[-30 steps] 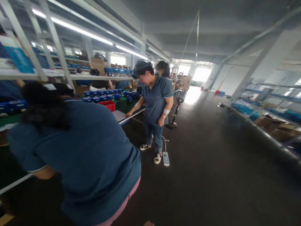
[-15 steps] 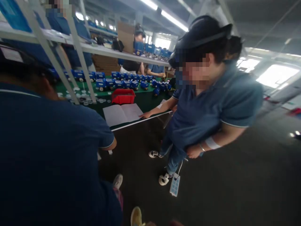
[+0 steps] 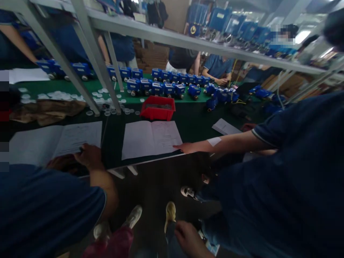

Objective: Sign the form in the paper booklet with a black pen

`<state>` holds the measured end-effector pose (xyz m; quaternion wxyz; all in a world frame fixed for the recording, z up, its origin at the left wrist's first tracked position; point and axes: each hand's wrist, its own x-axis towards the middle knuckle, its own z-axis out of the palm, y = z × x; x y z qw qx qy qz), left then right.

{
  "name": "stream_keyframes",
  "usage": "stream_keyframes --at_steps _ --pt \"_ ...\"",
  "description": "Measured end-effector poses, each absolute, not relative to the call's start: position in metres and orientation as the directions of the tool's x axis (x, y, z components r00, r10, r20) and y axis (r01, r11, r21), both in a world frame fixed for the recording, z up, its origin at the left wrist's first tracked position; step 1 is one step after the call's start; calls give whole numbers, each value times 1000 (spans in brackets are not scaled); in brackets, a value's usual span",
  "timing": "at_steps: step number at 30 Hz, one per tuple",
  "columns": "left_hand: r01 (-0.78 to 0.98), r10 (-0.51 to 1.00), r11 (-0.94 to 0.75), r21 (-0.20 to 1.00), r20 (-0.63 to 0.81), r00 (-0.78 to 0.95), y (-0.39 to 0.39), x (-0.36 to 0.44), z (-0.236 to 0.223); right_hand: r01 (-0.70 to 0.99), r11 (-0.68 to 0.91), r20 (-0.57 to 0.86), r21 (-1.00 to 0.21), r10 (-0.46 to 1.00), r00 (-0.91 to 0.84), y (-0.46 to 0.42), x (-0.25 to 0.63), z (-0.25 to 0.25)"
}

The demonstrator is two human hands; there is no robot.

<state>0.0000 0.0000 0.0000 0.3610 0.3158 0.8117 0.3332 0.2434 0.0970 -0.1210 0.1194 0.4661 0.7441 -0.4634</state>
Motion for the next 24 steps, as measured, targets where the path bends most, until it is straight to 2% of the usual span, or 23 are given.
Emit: stream_keyframes --at_steps 4,6,9,13,15,17,20,24 --pt "305 626 612 730 -212 -750 108 -109 -8 762 138 -574 -632 577 -581 164 214 -126" --pt "337 593 615 713 -136 -794 140 -128 -16 753 119 -568 -647 584 -580 187 205 -128" --pt "422 661 558 714 -75 -747 158 -86 -38 731 108 -537 -673 609 -584 213 199 -128" --pt "550 825 379 745 -3 -565 170 6 -81 691 140 -424 -709 698 -577 247 197 -118" --pt "604 833 345 718 62 -550 189 22 -102 659 202 -310 -725 759 -573 265 194 -110" --pt "659 825 332 675 131 -550 214 17 -118 600 370 -68 -709 811 -581 283 186 -103" --pt "730 831 311 609 199 -520 247 0 -132 542 623 288 -563 763 -579 303 171 -96" --pt "786 877 279 553 187 -442 265 1 -141 570 691 388 -444 722 -573 312 156 -92"
